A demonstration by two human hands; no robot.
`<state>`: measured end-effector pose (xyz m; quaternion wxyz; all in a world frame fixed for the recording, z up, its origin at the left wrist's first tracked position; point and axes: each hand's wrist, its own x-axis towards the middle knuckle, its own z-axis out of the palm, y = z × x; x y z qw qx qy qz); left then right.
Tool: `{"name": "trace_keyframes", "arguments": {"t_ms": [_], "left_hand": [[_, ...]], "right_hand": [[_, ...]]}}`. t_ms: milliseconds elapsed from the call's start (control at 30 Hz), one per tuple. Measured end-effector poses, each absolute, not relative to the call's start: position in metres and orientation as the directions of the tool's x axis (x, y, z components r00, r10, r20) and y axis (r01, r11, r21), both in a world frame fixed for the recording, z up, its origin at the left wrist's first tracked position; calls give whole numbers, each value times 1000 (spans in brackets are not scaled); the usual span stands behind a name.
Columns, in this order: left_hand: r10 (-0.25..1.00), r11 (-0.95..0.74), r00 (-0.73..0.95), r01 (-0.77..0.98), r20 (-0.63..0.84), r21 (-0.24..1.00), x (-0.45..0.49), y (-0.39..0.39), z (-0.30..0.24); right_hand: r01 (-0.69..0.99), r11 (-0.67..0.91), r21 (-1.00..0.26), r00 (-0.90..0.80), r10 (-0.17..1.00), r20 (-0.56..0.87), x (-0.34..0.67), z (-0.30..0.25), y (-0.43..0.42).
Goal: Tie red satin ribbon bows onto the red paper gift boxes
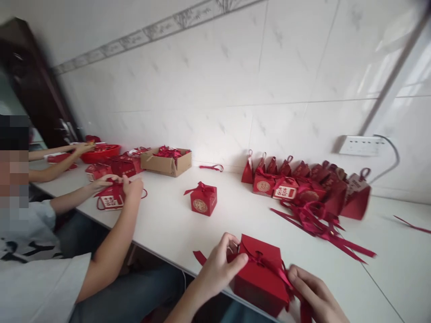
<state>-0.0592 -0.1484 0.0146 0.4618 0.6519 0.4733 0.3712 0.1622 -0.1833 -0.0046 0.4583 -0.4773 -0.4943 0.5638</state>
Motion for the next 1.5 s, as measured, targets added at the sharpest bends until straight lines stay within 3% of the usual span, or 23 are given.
{"name": "trace_keyframes", "arguments": {"t_ms": [67,233,433,533,667,833,967,1133,1233,1333,1500], "left_hand": [[945,-86,326,276,-9,957,-63,-145,16],[893,-54,443,286,-82,957,-68,-134,25],[908,111,414,-100,-60,989,-64,-131,4],[927,116,374,-195,-35,974,-61,-132,-7],[903,85,427,-59,-52,995,-63,-135,1],[870,-64,491,182,-35,981,-63,-140,28],[852,-106,520,284,-61,953,-62,-141,40],[850,-172,526,344,-38,923,-70,-145,53],[831,-304,557,478,-17,824,-74,-149,63],[828,-402,560,617,-19,677,-74,-151,73],[758,-635,604,596,246,492,-68,-145,82]], "right_hand": [[-12,-38,-999,-199,979,-35,160,7,-181],[16,-22,-1000,-194,981,-25,158,23,-174],[-222,-79,-972,-216,976,-30,155,4,-172],[-266,-108,-958,-233,971,-44,159,-1,-171],[-63,-32,-997,-269,963,-14,169,22,-177],[257,241,-936,-286,944,164,165,65,-185],[305,322,-896,-317,922,223,148,68,-180],[360,280,-890,-171,958,233,132,52,-172],[364,264,-893,-89,964,249,131,48,-171],[415,319,-852,-115,947,299,133,48,-173],[425,410,-807,-209,912,353,134,47,-175]]}}
